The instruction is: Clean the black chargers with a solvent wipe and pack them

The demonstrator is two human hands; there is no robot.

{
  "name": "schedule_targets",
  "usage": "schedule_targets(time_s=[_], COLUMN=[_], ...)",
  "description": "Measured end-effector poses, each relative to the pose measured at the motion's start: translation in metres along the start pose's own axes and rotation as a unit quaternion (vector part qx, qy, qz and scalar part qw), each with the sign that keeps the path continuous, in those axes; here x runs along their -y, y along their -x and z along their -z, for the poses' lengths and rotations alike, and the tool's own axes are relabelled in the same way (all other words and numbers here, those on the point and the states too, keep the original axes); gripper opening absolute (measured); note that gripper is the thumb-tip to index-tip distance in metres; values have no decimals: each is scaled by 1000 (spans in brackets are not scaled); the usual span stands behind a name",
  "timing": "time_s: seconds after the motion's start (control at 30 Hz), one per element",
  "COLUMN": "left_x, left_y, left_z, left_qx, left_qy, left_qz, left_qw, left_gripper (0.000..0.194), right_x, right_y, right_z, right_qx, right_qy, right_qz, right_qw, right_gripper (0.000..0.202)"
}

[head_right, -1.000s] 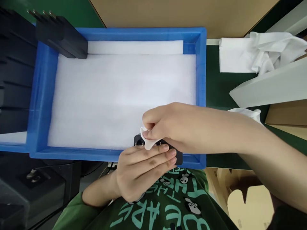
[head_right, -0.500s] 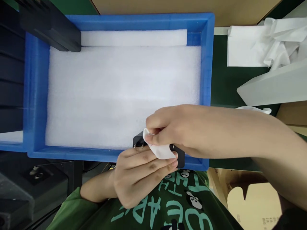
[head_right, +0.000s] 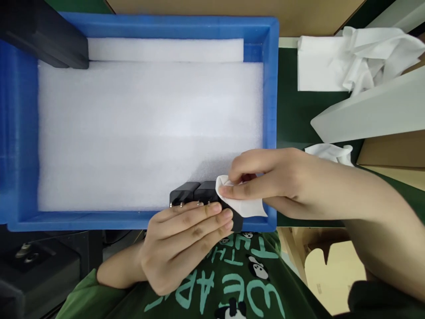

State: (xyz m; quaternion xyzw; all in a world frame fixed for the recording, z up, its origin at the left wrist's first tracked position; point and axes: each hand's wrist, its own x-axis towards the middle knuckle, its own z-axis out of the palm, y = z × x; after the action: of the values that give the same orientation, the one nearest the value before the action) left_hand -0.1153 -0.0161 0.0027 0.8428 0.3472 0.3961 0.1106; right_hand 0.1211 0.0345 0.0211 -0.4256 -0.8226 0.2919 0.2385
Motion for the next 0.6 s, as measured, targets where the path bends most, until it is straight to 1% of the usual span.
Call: schedule_targets(time_s=[0.07, 0.1, 0.17, 0.23, 0.27, 0.3, 0.33, 0.4, 0.43, 0.47, 0.53, 0.57, 0.6], left_x=[0, -1, -1, -1, -1, 0, 0, 1, 2, 2, 1, 0, -1], left_y=[1, 1, 2, 2, 2, 1, 0, -3, -4, -5, -7, -7, -8], left_z=[0, 0, 1, 2, 3, 3, 4, 5, 6, 6, 7, 7, 7], left_qx=[0, 3, 13, 19, 22, 28, 37, 53, 57, 54, 44, 44, 48], left_qy=[5, 8, 13, 13, 12, 11, 11, 9, 8, 7, 7, 8, 8], left_qz=[3, 2, 2, -2, -6, -9, -13, -20, -24, -27, -22, -16, -9], left_qw=[1000, 1000, 1000, 1000, 1000, 1000, 999, 998, 998, 998, 999, 999, 999], left_gripper=[13, 13, 14, 15, 15, 15, 15, 14, 13, 12, 10, 9, 9], right_x=[-5, -8, -14, -18, -19, -19, -17, -9, -3, 3, 15, 19, 21], right_y=[0, -1, -6, -14, -19, -24, -29, -42, -50, -57, -69, -71, -72], right_z=[12, 19, 34, 47, 52, 55, 55, 48, 41, 32, 12, 3, -6], right_qx=[14, 35, 119, 217, 242, 240, 207, 113, 81, 91, 170, 194, 194], right_qy=[5, -1, -24, -41, -53, -66, -82, -115, -124, -127, -131, -128, -119], right_qz=[24, 43, 106, 154, 167, 165, 153, 130, 127, 139, 185, 195, 190], right_qw=[1000, 998, 987, 963, 954, 954, 963, 978, 981, 978, 959, 953, 955], right_gripper=[23, 20, 23, 35, 41, 44, 44, 42, 40, 41, 39, 35, 31])
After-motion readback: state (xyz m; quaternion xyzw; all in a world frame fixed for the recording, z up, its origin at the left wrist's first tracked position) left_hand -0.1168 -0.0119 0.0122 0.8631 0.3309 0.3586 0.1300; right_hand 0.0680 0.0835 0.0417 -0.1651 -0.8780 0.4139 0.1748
